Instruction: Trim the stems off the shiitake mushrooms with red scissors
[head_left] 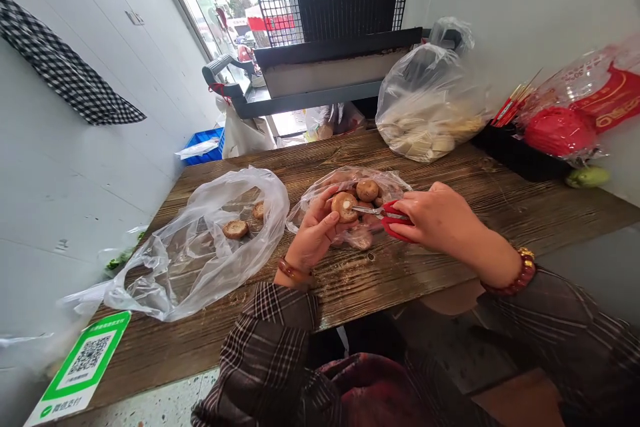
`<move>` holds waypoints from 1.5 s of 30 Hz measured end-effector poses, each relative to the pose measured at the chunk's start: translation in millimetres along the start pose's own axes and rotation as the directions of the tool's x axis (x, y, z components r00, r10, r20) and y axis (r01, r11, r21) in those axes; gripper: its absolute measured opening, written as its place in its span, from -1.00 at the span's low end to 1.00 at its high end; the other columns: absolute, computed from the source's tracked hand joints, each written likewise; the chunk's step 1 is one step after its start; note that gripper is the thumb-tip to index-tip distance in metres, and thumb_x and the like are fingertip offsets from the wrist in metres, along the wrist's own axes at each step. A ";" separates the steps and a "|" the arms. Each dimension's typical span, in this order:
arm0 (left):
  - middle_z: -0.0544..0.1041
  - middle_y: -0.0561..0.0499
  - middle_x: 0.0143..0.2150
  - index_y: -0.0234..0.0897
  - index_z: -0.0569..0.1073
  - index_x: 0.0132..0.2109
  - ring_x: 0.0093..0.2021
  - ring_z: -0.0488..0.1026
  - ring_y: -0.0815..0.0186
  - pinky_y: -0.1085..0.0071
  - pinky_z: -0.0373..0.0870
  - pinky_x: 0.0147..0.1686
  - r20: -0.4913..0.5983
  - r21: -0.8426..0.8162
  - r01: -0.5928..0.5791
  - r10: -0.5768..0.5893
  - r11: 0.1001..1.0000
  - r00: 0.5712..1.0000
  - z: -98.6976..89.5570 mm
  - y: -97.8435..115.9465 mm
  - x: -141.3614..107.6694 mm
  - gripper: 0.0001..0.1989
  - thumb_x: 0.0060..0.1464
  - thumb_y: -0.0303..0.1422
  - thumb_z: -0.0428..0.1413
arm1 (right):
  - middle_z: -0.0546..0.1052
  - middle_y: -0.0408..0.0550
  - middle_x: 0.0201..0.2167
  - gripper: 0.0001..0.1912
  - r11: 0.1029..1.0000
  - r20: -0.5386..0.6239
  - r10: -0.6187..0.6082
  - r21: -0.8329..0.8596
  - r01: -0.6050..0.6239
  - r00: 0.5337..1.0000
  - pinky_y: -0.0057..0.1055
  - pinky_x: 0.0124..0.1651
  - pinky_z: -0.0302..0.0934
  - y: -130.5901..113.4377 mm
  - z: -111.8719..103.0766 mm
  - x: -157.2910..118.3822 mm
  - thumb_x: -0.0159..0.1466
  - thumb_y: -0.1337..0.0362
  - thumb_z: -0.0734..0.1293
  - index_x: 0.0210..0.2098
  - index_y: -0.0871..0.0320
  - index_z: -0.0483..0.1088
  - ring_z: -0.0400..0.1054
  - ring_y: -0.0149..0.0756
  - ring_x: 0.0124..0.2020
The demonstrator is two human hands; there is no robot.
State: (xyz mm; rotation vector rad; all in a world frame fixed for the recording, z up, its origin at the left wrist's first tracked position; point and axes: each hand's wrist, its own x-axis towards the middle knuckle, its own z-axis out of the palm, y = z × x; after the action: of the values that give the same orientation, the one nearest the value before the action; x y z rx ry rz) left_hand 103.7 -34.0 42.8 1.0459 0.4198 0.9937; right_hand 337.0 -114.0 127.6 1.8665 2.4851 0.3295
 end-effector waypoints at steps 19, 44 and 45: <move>0.56 -0.12 0.20 -0.15 0.55 0.20 0.10 0.58 0.06 0.00 0.54 0.17 0.065 -0.023 0.027 -0.025 0.999 0.998 4.5 -7.1 -1.2 -0.52 0.14 -0.28 0.36 | 0.68 0.01 -0.25 -0.66 0.995 0.010 -0.053 0.087 0.052 0.999 -0.26 -0.29 -0.12 13.6 10.4 -14.8 0.42 0.02 0.30 -0.19 0.15 0.56 0.52 -0.16 -0.28; 0.52 -0.08 0.21 -0.07 0.41 0.26 0.26 0.46 0.07 0.15 0.44 0.23 -0.014 0.070 -0.142 0.143 0.987 0.990 2.6 -10.6 1.9 -0.30 0.00 -0.36 0.44 | 0.60 -0.03 -0.43 -0.61 0.923 0.171 0.078 0.359 -0.136 0.982 -0.34 -0.40 -0.08 -2.3 13.0 -12.8 0.34 -0.09 0.28 -0.39 0.09 0.45 0.38 -0.25 -0.43; 0.53 -0.09 0.21 -0.08 0.42 0.26 0.28 0.45 0.06 0.14 0.43 0.23 -0.008 0.074 -0.137 0.138 0.988 0.990 2.9 -10.6 1.8 -0.31 0.00 -0.36 0.44 | 0.60 -0.03 -0.42 -0.60 0.921 0.187 0.079 0.362 -0.143 0.979 -0.34 -0.40 -0.08 -3.0 12.4 -11.7 0.33 -0.10 0.28 -0.37 0.09 0.47 0.39 -0.24 -0.42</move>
State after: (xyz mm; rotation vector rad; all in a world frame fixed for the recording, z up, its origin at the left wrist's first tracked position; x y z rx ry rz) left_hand 111.7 -35.6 35.2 1.1469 0.4011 1.1151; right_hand 339.2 -124.0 113.6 2.0654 2.4633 -0.3190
